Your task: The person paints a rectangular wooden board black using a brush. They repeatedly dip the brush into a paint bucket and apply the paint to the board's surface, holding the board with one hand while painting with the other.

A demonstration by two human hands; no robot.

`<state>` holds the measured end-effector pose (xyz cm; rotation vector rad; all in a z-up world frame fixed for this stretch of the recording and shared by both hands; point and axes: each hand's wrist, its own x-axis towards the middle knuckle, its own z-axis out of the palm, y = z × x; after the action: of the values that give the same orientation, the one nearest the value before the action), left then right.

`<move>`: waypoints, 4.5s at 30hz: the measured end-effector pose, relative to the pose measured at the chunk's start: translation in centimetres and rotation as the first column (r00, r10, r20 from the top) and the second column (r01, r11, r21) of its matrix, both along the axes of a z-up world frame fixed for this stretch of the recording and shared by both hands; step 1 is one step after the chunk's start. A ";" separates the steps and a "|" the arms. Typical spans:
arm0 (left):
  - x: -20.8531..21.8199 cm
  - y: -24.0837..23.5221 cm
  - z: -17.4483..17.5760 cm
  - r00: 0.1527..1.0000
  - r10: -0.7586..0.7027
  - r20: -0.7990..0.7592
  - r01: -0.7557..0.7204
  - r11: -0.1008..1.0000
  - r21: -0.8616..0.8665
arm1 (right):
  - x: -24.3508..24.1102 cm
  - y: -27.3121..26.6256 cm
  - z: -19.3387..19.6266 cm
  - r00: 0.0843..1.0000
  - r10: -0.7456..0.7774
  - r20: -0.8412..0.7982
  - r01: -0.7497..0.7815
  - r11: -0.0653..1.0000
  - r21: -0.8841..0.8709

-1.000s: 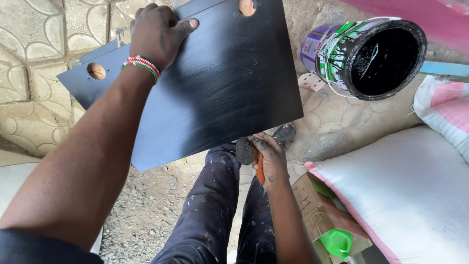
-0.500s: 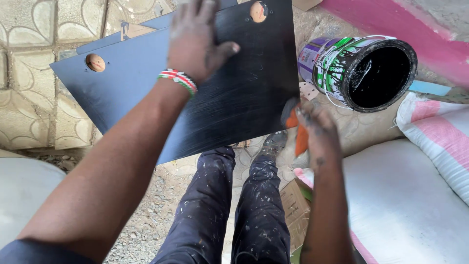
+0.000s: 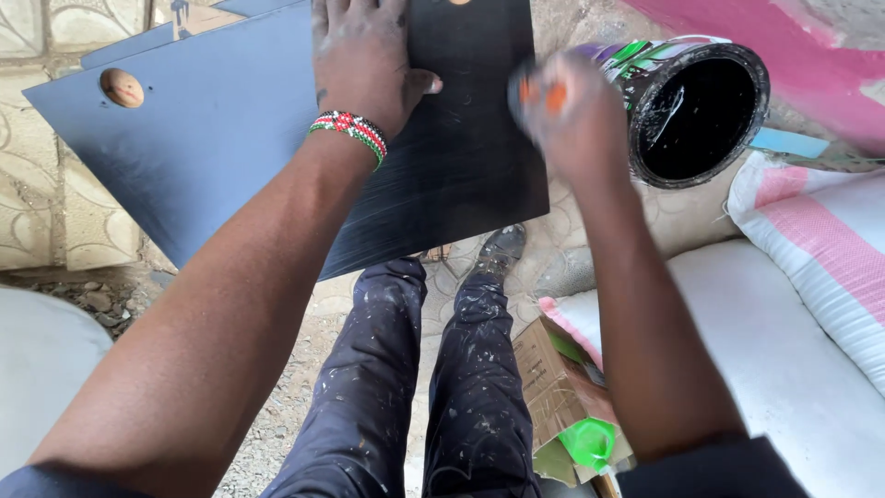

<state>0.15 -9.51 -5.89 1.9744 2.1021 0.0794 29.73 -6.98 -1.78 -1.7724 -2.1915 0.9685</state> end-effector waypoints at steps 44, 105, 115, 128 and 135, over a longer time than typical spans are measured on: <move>-1.5 0.8 2.8 0.951 -0.176 -0.253 0.180 0.984 -0.008 | 11.9 -21.3 -6.8 0.640 -0.769 0.003 0.225 0.184 -0.957; -0.4 -24.7 -1.2 -0.641 0.552 0.534 -0.767 -0.433 -0.474 | 13.0 -14.3 -1.2 -0.007 -0.960 -0.279 0.077 0.277 -0.958; 1.0 -19.9 7.6 0.274 0.953 0.127 -0.762 0.296 -0.576 | 9.8 -12.3 -3.2 0.283 -0.849 -0.446 0.287 0.518 -0.806; 7.8 -6.4 5.8 0.536 0.803 0.259 -0.423 0.521 -0.741 | 5.0 -8.9 -2.1 0.820 -0.527 -0.224 0.341 0.764 -0.547; 8.0 -6.9 5.6 0.481 0.831 0.278 -0.523 0.527 -0.670 | 5.3 -27.7 -5.2 0.821 -0.563 -0.100 0.249 0.510 -0.824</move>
<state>8.19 -16.42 -0.25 0.5314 2.0495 0.2232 34.99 -34.69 -7.01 -2.0315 -1.0113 2.1112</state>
